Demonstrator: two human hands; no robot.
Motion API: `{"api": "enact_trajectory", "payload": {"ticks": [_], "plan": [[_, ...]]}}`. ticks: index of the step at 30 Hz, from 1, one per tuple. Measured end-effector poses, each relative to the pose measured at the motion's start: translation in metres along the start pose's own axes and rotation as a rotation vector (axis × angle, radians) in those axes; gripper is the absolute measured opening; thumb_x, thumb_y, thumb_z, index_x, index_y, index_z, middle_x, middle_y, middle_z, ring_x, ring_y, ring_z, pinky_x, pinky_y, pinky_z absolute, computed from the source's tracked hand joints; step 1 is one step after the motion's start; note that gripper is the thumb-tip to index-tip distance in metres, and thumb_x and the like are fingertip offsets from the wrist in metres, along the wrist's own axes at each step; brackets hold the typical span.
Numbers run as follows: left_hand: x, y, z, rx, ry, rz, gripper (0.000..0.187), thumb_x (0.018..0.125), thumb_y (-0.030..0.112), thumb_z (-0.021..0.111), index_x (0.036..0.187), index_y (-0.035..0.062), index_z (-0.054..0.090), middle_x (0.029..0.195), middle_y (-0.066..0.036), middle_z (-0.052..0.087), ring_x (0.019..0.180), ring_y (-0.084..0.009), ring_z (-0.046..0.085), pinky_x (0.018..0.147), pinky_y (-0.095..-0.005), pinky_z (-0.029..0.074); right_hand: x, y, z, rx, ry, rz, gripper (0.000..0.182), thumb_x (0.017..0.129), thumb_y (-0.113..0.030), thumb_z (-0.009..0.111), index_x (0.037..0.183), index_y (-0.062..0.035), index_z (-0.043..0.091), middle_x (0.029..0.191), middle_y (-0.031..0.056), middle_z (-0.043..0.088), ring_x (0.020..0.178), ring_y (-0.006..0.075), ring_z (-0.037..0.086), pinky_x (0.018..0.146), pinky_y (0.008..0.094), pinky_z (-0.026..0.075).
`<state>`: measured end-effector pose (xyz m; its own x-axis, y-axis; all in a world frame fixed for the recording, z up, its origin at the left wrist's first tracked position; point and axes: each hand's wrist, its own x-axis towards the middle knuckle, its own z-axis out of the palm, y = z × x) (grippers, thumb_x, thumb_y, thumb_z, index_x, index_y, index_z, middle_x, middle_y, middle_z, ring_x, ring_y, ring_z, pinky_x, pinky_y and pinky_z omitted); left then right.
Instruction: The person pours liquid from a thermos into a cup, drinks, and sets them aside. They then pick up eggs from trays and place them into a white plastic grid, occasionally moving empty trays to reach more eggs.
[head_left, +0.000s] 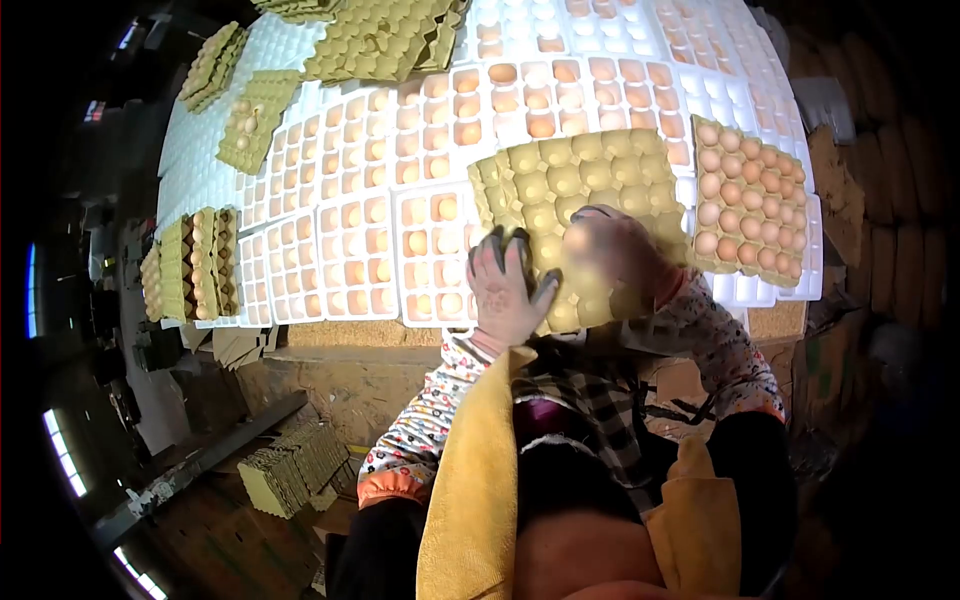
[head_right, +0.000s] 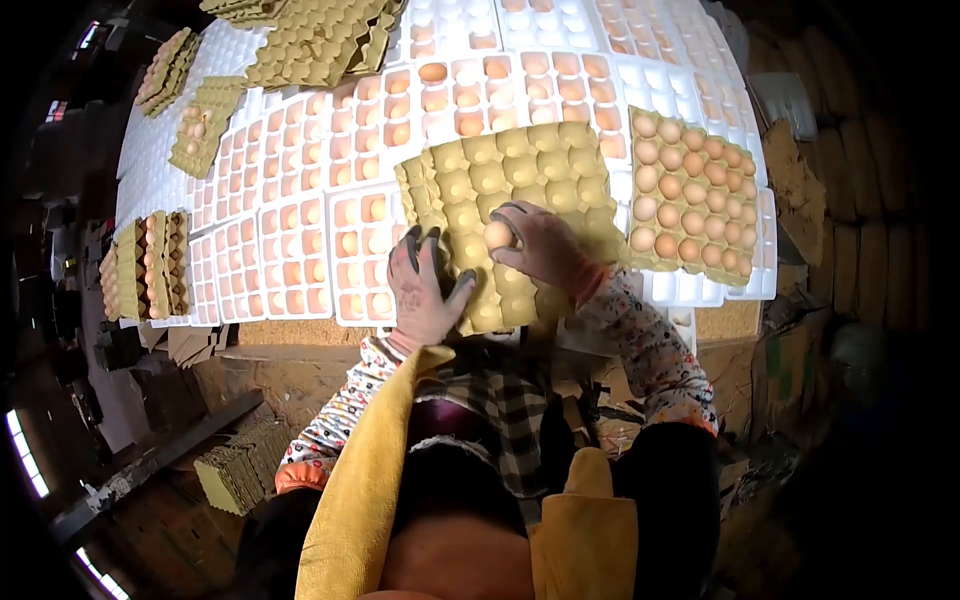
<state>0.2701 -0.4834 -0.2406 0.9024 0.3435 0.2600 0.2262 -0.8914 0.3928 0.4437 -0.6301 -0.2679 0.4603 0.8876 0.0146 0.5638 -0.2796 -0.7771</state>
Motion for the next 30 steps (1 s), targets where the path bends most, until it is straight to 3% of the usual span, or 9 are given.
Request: {"api": "enact_trajectory", "payload": {"ticks": [6,8,10,13,14,15,18,24,30], "plan": [[0.053,-0.008,0.024,-0.548,-0.067,0.057,0.054,0.080,0.010,0.069,0.128,0.0024,0.045,0.119,-0.022,0.052,0.104,-0.0379,0.056,0.087,-0.0414,0.049,0.013,-0.036,-0.004,0.752,-0.067,0.308,0.032,0.086,-0.019,0.069,0.111,0.0006,0.062,0.099,0.0149,0.065,0.092,0.0223,0.062,0.084,0.0337,0.048],[0.083,-0.038,0.031,-0.704,0.085,-0.362,0.049,0.084,0.011,0.068,0.127,0.0000,0.048,0.111,-0.015,0.058,0.108,-0.0282,0.057,0.093,-0.0366,0.046,0.008,-0.010,0.004,0.155,0.400,0.030,0.041,0.086,-0.020,0.070,0.119,0.0003,0.057,0.116,0.0185,0.060,0.105,0.0315,0.058,0.092,0.0391,0.047],[0.135,-0.086,0.008,-1.158,0.229,-0.923,0.041,0.086,0.012,0.065,0.124,0.0034,0.051,0.088,-0.005,0.059,0.071,-0.0177,0.060,0.062,-0.0306,0.052,0.001,-0.006,-0.023,-0.383,0.535,0.089,0.049,0.086,-0.021,0.070,0.126,-0.0011,0.052,0.128,0.0218,0.052,0.116,0.0392,0.051,0.097,0.0429,0.044],[0.187,-0.246,0.020,-1.184,0.542,-0.876,0.002,0.086,0.010,0.061,0.085,0.0094,0.059,0.066,-0.004,0.053,0.049,-0.0151,0.051,0.042,-0.0278,0.044,-0.013,0.014,-0.029,-0.794,0.372,0.282,0.055,0.090,-0.035,0.063,0.130,-0.0001,0.048,0.129,0.0222,0.051,0.122,0.0394,0.047,0.104,0.0465,0.039],[0.207,-0.244,-0.012,-1.226,0.674,-0.995,0.009,0.087,0.008,0.060,0.094,0.0029,0.060,0.072,-0.007,0.057,0.055,-0.0150,0.052,0.048,-0.0290,0.047,-0.016,0.021,-0.027,-0.958,0.264,0.287,0.061,0.090,-0.041,0.060,0.132,0.0008,0.046,0.129,0.0219,0.051,0.123,0.0393,0.046,0.106,0.0483,0.037],[0.217,-0.330,0.005,-1.152,0.728,-0.943,0.009,0.085,0.008,0.061,0.077,0.0053,0.058,0.062,-0.004,0.052,0.046,-0.0180,0.051,0.041,-0.0313,0.045,-0.020,0.032,-0.023,-0.861,0.354,0.249,0.066,0.087,-0.045,0.063,0.134,-0.0014,0.046,0.132,0.0207,0.051,0.124,0.0388,0.046,0.108,0.0532,0.031],[0.258,-0.429,-0.024,-0.775,0.855,-1.092,0.020,0.080,0.007,0.067,0.097,-0.0027,0.062,0.083,-0.013,0.065,0.069,-0.0249,0.063,0.056,-0.0350,0.051,-0.018,0.062,-0.007,-0.642,0.499,0.195,0.076,0.082,-0.053,0.067,0.137,-0.0041,0.045,0.137,0.0194,0.049,0.128,0.0390,0.046,0.112,0.0621,0.021],[0.333,-0.524,-0.080,-0.348,0.920,-0.837,0.048,0.077,0.017,0.070,0.121,0.0005,0.055,0.114,-0.020,0.057,0.104,-0.0329,0.055,0.091,-0.0424,0.043,-0.029,0.065,-0.009,-0.640,0.355,0.277,0.070,0.090,-0.043,0.056,0.137,0.0064,0.038,0.136,0.0257,0.046,0.127,0.0461,0.040,0.108,0.0567,0.031],[0.308,-0.357,-0.065,0.628,-0.184,0.412,0.074,0.075,0.030,0.071,0.142,0.0191,0.041,0.143,-0.017,0.040,0.137,-0.0377,0.032,0.112,-0.0523,0.025,-0.027,0.046,-0.012,-0.496,0.317,0.417,0.078,0.078,-0.026,0.066,0.141,0.0044,0.033,0.142,0.0263,0.038,0.132,0.0470,0.032,0.111,0.0576,0.024]]}}
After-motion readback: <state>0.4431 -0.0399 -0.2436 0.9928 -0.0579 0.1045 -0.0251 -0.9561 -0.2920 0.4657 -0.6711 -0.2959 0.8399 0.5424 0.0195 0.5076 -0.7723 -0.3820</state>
